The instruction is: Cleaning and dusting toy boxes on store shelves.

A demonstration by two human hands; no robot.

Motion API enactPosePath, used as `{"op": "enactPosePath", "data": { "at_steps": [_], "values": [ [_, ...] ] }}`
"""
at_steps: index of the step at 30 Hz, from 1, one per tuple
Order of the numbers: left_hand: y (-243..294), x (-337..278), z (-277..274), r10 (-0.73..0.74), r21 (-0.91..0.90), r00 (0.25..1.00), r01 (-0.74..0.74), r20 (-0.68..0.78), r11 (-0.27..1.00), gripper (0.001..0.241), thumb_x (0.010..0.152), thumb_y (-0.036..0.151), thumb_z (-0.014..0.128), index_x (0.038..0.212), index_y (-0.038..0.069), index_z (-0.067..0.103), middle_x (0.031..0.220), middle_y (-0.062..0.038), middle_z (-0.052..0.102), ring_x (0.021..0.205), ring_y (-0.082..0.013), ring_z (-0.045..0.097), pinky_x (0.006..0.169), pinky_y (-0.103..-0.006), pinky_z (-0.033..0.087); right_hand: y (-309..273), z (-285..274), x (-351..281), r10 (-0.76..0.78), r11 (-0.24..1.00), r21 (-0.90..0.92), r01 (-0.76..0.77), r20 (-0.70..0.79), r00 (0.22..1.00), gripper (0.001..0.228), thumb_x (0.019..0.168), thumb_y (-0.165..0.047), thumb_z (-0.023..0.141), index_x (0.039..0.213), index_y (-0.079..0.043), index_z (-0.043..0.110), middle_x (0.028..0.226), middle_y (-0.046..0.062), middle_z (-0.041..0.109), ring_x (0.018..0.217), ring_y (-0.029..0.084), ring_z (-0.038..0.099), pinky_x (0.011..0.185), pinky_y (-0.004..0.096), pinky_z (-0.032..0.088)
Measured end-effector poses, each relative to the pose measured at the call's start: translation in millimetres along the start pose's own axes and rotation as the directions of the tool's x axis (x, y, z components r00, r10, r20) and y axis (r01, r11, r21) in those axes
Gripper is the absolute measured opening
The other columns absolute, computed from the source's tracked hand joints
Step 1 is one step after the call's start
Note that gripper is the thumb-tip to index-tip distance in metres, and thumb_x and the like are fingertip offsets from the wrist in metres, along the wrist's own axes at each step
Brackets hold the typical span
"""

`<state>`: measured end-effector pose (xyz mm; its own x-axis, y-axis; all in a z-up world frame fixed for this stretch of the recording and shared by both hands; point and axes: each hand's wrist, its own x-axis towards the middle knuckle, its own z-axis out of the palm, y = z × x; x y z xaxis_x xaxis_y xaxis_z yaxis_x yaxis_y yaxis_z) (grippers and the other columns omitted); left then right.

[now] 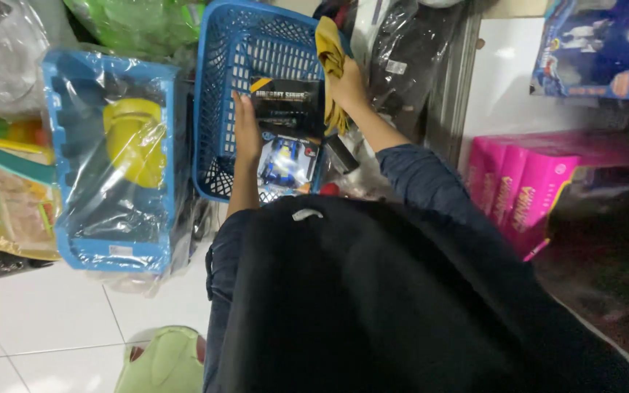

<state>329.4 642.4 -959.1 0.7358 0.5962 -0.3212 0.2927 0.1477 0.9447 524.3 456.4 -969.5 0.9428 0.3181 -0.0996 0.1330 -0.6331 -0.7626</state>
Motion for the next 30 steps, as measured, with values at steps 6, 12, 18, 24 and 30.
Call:
{"op": "enactPosePath", "data": {
  "at_steps": [6, 12, 18, 24, 30],
  "values": [
    [-65.4, 38.9, -4.2, -0.141, 0.360, 0.988, 0.152, -0.056, 0.920, 0.080, 0.103, 0.034, 0.052, 0.161, -0.004, 0.013, 0.154, -0.027, 0.044, 0.145, -0.0332, 0.046, 0.119, -0.0340, 0.035, 88.8, 82.2, 12.3, 0.219, 0.964, 0.116, -0.239, 0.167, 0.961, 0.045, 0.089, -0.038, 0.077, 0.112, -0.001, 0.070, 0.101, 0.019, 0.075, 0.096, 0.033, 0.073, 0.081, 0.042, 0.056],
    [-135.0, 52.1, -18.7, 0.043, 0.305, 0.999, -0.038, -0.010, 0.952, 0.057, 0.100, 0.009, 0.056, 0.155, 0.006, 0.045, 0.151, -0.020, 0.054, 0.139, -0.0317, 0.054, 0.118, -0.0355, 0.039, 99.6, 101.5, -4.7, 0.419, 0.812, 0.232, -0.535, 0.407, 0.812, 0.059, 0.089, -0.048, 0.070, 0.126, -0.003, 0.065, 0.111, 0.013, 0.074, 0.102, 0.024, 0.070, 0.086, 0.036, 0.054],
    [-51.0, 36.4, -49.2, 0.256, 0.188, 0.944, -0.295, 0.207, 0.937, 0.082, 0.085, -0.016, 0.058, 0.160, 0.014, 0.047, 0.134, -0.015, 0.052, 0.124, -0.0260, 0.055, 0.113, -0.0341, 0.045, 31.6, 31.2, 7.0, 0.422, 0.826, 0.195, -0.529, 0.408, 0.809, 0.067, 0.093, -0.055, 0.070, 0.129, -0.001, 0.056, 0.120, 0.013, 0.067, 0.113, 0.023, 0.063, 0.094, 0.036, 0.048],
    [203.4, -44.1, -34.6, 0.464, 0.327, 0.806, -0.579, 0.366, 0.747, 0.085, 0.093, -0.019, 0.063, 0.165, 0.016, 0.036, 0.127, -0.012, 0.048, 0.115, -0.0223, 0.058, 0.110, -0.0316, 0.054, -109.0, -137.4, 13.4, 0.133, 0.809, 0.502, -0.307, 0.353, 0.926, 0.047, 0.092, -0.040, 0.072, 0.123, -0.005, 0.071, 0.115, 0.003, 0.074, 0.104, 0.013, 0.067, 0.093, 0.031, 0.052],
    [465.2, -174.5, -11.4, 0.609, 0.353, 0.547, -0.837, 0.575, 0.418, 0.081, 0.085, 0.016, 0.080, 0.156, 0.007, 0.041, 0.147, -0.024, 0.043, 0.136, -0.0448, 0.048, 0.117, -0.0468, 0.042, -253.9, -378.1, -81.1, 0.127, 0.781, 0.563, -0.272, 0.284, 0.950, 0.043, 0.095, -0.032, 0.072, 0.132, -0.009, 0.065, 0.123, -0.002, 0.071, 0.112, 0.011, 0.064, 0.099, 0.030, 0.050]
  ]
}}
